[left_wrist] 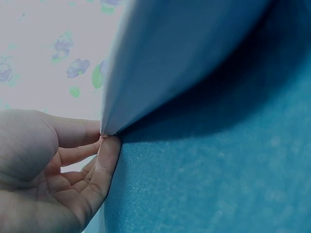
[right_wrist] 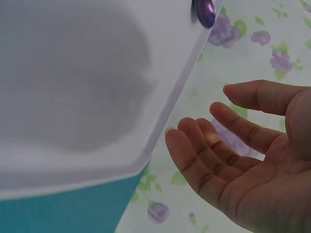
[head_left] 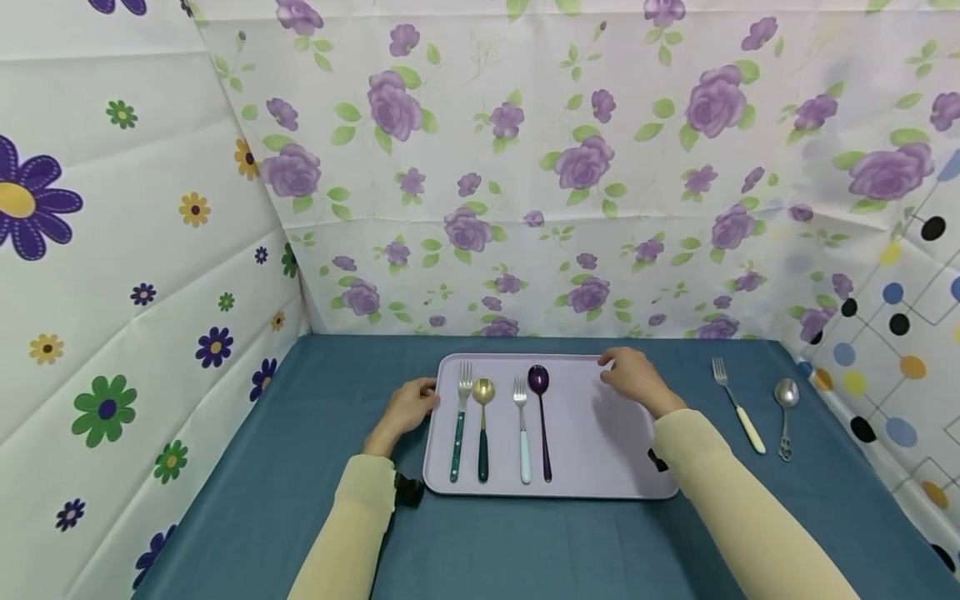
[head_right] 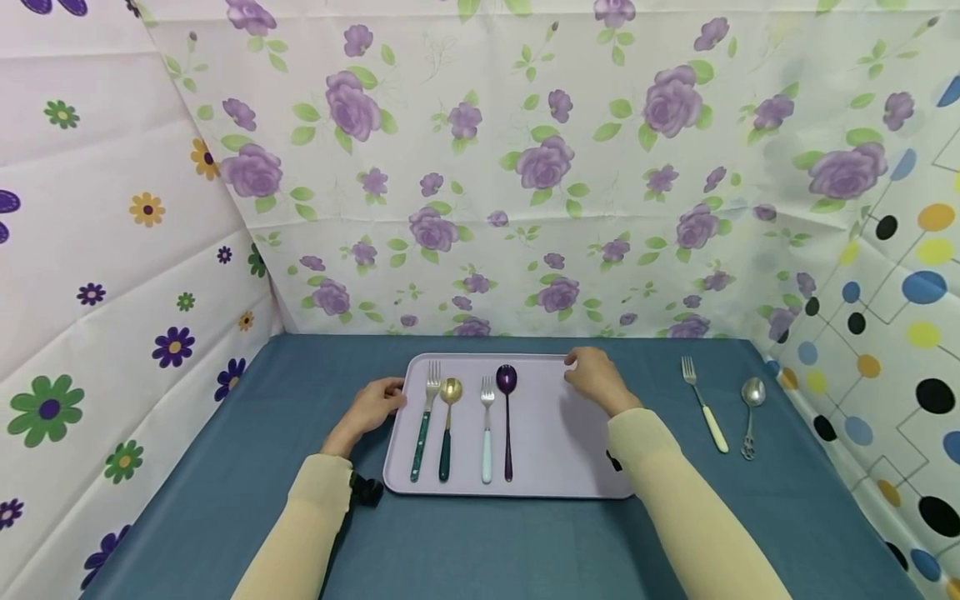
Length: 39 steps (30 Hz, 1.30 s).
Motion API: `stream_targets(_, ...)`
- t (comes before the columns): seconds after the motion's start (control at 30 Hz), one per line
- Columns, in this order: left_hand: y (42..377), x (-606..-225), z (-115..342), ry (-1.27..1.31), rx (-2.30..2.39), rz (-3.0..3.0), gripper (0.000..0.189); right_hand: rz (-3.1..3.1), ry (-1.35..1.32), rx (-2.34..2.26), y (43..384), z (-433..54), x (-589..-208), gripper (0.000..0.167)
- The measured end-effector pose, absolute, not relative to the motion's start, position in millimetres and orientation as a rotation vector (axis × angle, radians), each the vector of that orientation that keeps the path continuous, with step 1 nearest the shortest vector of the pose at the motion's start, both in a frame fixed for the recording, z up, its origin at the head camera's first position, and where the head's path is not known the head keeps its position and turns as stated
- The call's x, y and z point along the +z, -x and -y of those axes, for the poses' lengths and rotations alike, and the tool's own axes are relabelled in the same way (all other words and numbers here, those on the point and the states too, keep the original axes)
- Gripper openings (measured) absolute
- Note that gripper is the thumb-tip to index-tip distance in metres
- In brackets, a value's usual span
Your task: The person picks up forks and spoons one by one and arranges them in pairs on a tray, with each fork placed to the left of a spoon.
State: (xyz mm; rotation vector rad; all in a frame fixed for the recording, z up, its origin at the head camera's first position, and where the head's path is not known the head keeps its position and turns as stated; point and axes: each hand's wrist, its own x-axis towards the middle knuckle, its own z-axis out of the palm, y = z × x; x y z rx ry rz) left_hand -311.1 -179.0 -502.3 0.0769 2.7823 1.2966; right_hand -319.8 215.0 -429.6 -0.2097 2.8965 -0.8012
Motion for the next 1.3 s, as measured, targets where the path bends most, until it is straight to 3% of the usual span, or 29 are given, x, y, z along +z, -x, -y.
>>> stream_targets(1.3, 311.4, -503.7, 179.0, -0.078, 1.314, -2.779, 0.045, -2.896, -0.011, -0.779, 321.0, -322.8, -415.2, 0.043)
